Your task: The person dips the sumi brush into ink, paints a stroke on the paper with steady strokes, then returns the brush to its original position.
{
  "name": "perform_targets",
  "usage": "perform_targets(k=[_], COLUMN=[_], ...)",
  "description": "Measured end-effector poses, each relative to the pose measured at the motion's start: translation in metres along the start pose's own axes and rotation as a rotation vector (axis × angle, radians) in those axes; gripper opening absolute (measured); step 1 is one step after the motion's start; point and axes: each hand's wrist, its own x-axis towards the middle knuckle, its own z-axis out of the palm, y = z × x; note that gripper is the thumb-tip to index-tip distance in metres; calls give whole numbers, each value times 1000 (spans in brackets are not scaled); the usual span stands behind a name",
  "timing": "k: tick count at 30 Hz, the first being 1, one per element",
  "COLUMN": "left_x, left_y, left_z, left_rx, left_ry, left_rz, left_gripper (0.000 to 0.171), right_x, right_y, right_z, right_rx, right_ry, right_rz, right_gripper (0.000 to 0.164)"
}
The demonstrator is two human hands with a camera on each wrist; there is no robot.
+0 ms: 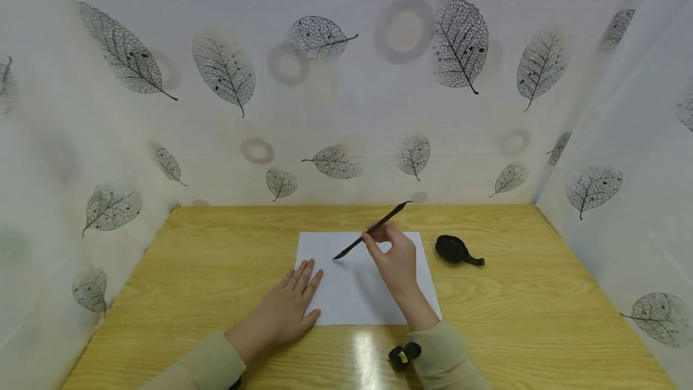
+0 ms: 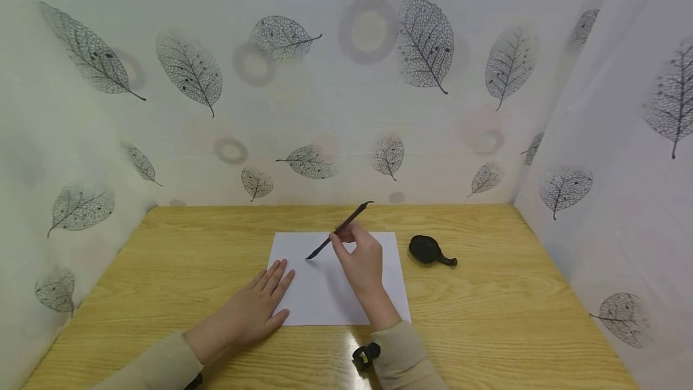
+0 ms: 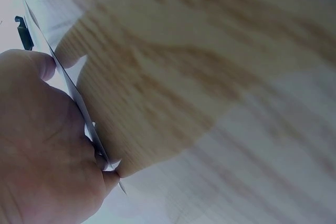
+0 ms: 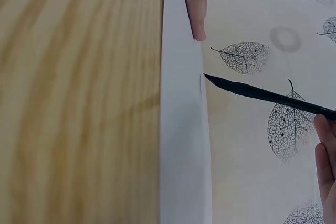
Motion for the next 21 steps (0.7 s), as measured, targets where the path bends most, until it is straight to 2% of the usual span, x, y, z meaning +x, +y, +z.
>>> perform_targets(k=[6, 21], left_x=[0, -1], left_y=[0, 1], left_z=[0, -2], left_rx=[5, -10], left_ry=[0, 6], left_rz=[-2, 1], left_gripper=[75, 75], right_x=[-1, -1], right_y=[1, -4], right_z=[4, 2], right_rx=[-12, -134], right_ry=[-19, -125], right_rz=[14, 10], right_gripper=[15, 12])
